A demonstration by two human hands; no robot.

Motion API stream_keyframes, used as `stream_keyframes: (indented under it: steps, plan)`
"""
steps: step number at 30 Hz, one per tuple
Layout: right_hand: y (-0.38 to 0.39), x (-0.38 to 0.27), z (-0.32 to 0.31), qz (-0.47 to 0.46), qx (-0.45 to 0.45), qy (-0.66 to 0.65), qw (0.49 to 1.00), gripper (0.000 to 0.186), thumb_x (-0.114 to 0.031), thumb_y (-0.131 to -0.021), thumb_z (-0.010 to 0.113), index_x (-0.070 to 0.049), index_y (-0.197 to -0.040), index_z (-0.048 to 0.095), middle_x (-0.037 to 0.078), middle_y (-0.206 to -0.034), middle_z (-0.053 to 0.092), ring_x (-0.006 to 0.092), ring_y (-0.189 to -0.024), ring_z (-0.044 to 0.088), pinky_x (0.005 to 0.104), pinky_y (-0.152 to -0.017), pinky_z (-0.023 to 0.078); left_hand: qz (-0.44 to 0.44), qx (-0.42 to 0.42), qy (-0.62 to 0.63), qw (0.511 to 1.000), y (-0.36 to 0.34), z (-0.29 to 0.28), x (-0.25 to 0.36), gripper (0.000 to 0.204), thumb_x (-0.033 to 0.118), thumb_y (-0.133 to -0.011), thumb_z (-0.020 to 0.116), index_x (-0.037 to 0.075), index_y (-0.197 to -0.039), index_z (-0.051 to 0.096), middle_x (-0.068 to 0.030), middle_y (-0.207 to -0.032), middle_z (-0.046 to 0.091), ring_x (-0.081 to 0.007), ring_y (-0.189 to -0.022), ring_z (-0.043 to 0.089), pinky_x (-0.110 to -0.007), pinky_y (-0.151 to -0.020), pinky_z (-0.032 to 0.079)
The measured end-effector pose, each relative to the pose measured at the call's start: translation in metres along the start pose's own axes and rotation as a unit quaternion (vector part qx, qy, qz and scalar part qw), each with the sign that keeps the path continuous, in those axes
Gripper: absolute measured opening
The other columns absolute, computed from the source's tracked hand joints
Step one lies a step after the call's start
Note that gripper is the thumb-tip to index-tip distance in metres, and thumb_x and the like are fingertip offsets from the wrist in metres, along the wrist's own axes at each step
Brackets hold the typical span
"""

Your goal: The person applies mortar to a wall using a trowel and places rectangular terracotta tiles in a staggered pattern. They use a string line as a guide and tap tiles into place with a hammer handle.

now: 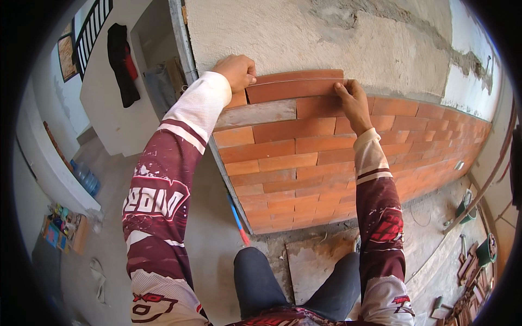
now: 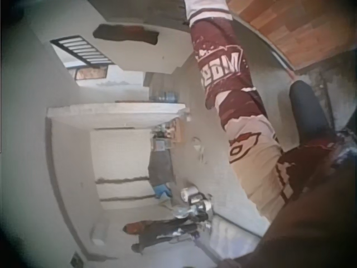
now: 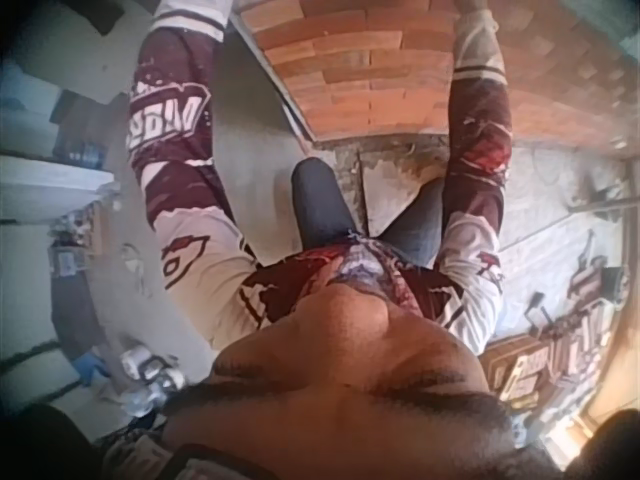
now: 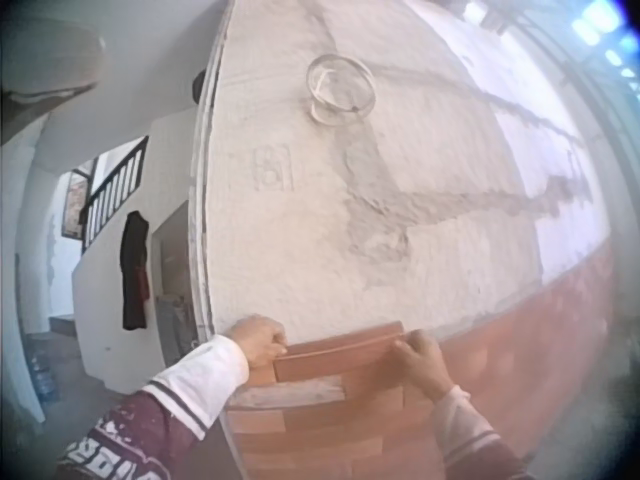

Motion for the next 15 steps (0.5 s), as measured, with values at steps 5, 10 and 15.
stream_keyframes:
  steps: [5,10,15]
  plan:
    - [0.011,-0.003,0.001,0.038,0.027,-0.175,0.983,0.019,-0.017,-0.092,0.061,0.0,-0.099,0.057,0.004,-0.089,0.058,0.0123,-0.081,0.057,0.0269,-0.069,0.051,0.034,0.096,0.044,0.994,0.01,0.001,-0.005,0.018,0.015,-0.086,0.059,0.001,-0.093,0.068,-0.0151,-0.089,0.068,-0.0298,-0.086,0.065,-0.038,-0.079,0.05]
    - [0.029,-0.001,0.008,0.081,0.039,-0.335,0.938,0.015,-0.012,-0.094,0.057,0.002,-0.099,0.055,0.005,-0.091,0.056,0.0137,-0.082,0.058,0.0302,-0.073,0.057,0.057,0.235,0.001,0.97,0.052,-0.026,-0.023,0.019,0.005,-0.086,0.05,0.002,-0.095,0.066,-0.0118,-0.092,0.066,-0.0294,-0.094,0.058,-0.04,-0.085,0.043]
    - [0.063,0.007,-0.023,0.127,0.071,-0.369,0.918,0.015,-0.01,-0.093,0.057,0.003,-0.099,0.055,0.005,-0.091,0.055,0.0151,-0.082,0.059,0.0309,-0.073,0.057,0.081,0.252,-0.081,0.961,0.087,-0.028,-0.043,0.018,0.004,-0.079,0.057,0.003,-0.095,0.066,-0.0077,-0.092,0.063,-0.0242,-0.097,0.054,-0.036,-0.084,0.037]
Point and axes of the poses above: each hand's wrist, its own y-axis away from the middle knuckle, its own z-axis out of the palm, x = y × z, the point moved 1 cm from there along -y, towards the middle knuckle
